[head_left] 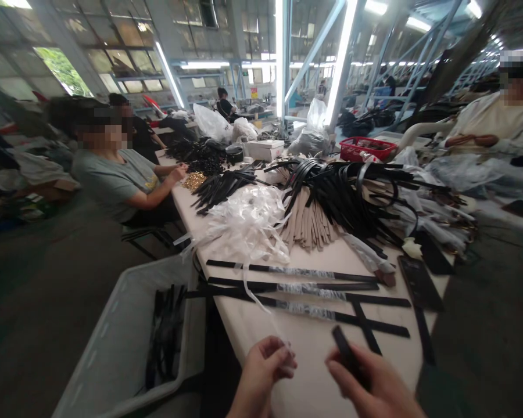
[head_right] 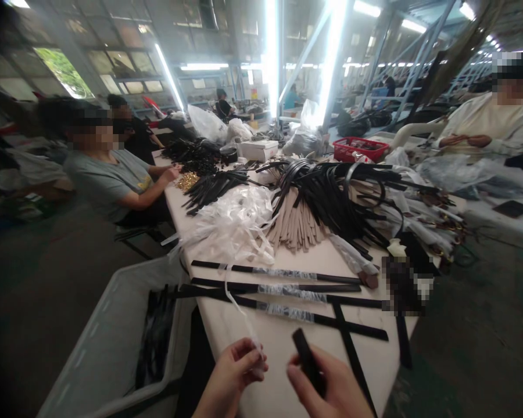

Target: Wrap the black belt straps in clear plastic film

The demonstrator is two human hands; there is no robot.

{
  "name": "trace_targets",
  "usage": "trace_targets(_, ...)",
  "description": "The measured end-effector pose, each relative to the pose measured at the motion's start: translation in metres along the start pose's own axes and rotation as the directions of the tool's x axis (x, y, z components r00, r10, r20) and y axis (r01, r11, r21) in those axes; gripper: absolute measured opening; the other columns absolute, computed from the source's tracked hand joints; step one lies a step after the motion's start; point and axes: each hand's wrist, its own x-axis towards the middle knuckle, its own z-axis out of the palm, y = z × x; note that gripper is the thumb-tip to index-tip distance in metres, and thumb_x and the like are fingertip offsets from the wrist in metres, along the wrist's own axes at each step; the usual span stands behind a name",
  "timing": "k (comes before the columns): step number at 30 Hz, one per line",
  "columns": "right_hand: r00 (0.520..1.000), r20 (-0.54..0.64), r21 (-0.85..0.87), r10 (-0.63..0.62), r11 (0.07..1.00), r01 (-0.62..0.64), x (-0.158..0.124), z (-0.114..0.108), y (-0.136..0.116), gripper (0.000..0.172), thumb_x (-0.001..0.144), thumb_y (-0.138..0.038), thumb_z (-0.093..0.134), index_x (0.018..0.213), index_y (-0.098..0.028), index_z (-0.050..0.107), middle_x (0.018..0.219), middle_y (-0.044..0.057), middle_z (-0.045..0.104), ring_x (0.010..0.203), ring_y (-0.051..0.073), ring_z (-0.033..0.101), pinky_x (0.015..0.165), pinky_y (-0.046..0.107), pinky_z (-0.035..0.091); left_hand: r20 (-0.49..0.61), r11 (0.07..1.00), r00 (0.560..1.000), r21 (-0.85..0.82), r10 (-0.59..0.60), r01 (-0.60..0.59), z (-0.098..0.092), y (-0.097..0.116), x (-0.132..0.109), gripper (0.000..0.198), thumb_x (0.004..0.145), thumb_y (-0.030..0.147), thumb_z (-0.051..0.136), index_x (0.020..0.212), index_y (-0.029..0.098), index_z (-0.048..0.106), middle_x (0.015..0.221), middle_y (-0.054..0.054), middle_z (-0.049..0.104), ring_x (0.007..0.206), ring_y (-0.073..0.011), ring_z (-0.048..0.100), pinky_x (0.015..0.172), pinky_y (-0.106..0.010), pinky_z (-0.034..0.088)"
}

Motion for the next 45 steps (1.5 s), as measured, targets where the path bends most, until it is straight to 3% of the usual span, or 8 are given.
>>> trace_targets(2, 0.996, 0.087, 0.02, 0.0, 1.0, -0.002, 0.008, 0.038, 0.005, 0.028, 0.086, -0.045, 0.066, 0.094, -0.02, 0.073, 0.084, 0.005, 0.074, 0.079, 0.022, 0.069, 0.072, 0.027, 0.053, -0.001, 0.999, 1.0, -0.034, 0.027, -0.027, 0.006, -0.014, -0.009, 0.035, 0.061, 0.041, 0.089, 0.073, 0.014, 0.069, 0.075, -0.009, 0.07, 0.069, -0.0185, 0.065, 0.063, -0.026, 0.046)
trace_targets(4, 0.995, 0.094, 0.048, -0.017, 0.999, 0.013, 0.01, 0.068, 0.011, 0.027, 0.085, -0.038, 0.066, 0.103, -0.02, 0.071, 0.094, 0.006, 0.074, 0.089, 0.023, 0.069, 0.08, 0.028, 0.052, -0.016, 0.996, 0.998, -0.073, 0.059, -0.06, 0.008, -0.026, -0.015, 0.034, 0.065, 0.041, 0.087, 0.069, 0.014, 0.068, 0.075, -0.008, 0.069, 0.072, -0.0176, 0.064, 0.064, -0.024, 0.045)
trace_targets(7, 0.997, 0.065, 0.072, -0.03, 0.997, 0.025, 0.002, 0.089, 0.022, 0.025, 0.084, -0.032, 0.065, 0.105, -0.02, 0.07, 0.09, 0.005, 0.074, 0.084, 0.022, 0.069, 0.077, 0.028, 0.051, -0.039, 0.99, 0.996, -0.115, 0.079, -0.083, 0.007, -0.04, -0.021, 0.032, 0.068, 0.04, 0.086, 0.07, 0.015, 0.067, 0.074, -0.006, 0.068, 0.07, -0.0162, 0.063, 0.06, -0.022, 0.04)
trace_targets(15, 1.0, 0.004, 0.102, -0.006, 0.995, 0.005, -0.019, 0.083, 0.038, 0.025, 0.084, -0.033, 0.06, 0.098, -0.017, 0.072, 0.087, 0.008, 0.075, 0.083, 0.026, 0.07, 0.077, 0.033, 0.051, -0.045, 0.985, 0.991, -0.109, 0.128, -0.132, 0.005, -0.057, -0.029, 0.028, 0.068, 0.038, 0.085, 0.075, 0.017, 0.068, 0.074, -0.005, 0.068, 0.061, -0.0132, 0.058, 0.054, -0.023, 0.038)
trace_targets(22, 0.997, 0.04, 0.107, 0.069, 0.992, -0.073, -0.029, 0.077, 0.042, 0.026, 0.083, -0.034, 0.058, 0.091, -0.015, 0.074, 0.077, 0.006, 0.073, 0.075, 0.025, 0.067, 0.073, 0.032, 0.049, -0.055, 0.982, 0.983, -0.063, 0.173, -0.176, 0.01, -0.052, -0.009, 0.029, 0.067, 0.041, 0.083, 0.074, 0.016, 0.069, 0.07, -0.003, 0.065, 0.056, -0.0115, 0.054, 0.053, -0.024, 0.037)
trace_targets(31, 0.993, 0.066, 0.129, 0.101, 0.986, -0.109, -0.038, 0.067, 0.048, 0.023, 0.082, -0.034, 0.06, 0.083, -0.015, 0.073, 0.069, 0.003, 0.069, 0.068, 0.022, 0.064, 0.065, 0.028, 0.046, -0.04, 0.972, 0.971, -0.025, 0.235, -0.236, 0.023, -0.014, 0.013, 0.029, 0.069, 0.04, 0.08, 0.078, 0.014, 0.071, 0.076, -0.004, 0.067, 0.059, -0.0096, 0.05, 0.054, -0.023, 0.034)
trace_targets(39, 0.99, 0.078, 0.111, 0.119, 0.986, -0.127, -0.038, 0.049, 0.057, 0.025, 0.082, -0.035, 0.063, 0.089, -0.013, 0.073, 0.075, 0.005, 0.072, 0.072, 0.023, 0.065, 0.067, 0.029, 0.047, 0.038, 0.953, 0.963, -0.16, 0.267, -0.258, 0.046, 0.034, 0.018, 0.024, 0.068, 0.029, 0.078, 0.085, 0.015, 0.067, 0.073, -0.002, 0.066, 0.061, -0.012, 0.058, 0.059, -0.025, 0.043)
trace_targets(45, 0.993, 0.051, 0.105, 0.107, 0.988, -0.112, -0.036, 0.034, 0.058, 0.028, 0.082, -0.04, 0.064, 0.09, -0.014, 0.073, 0.076, 0.005, 0.071, 0.073, 0.023, 0.065, 0.067, 0.029, 0.047, 0.144, 0.946, 0.936, -0.068, 0.323, -0.316, 0.059, 0.063, 0.019, 0.037, 0.076, 0.045, 0.076, 0.094, 0.015, 0.066, 0.083, -0.007, 0.07, 0.061, -0.015, 0.063, 0.056, -0.027, 0.048)
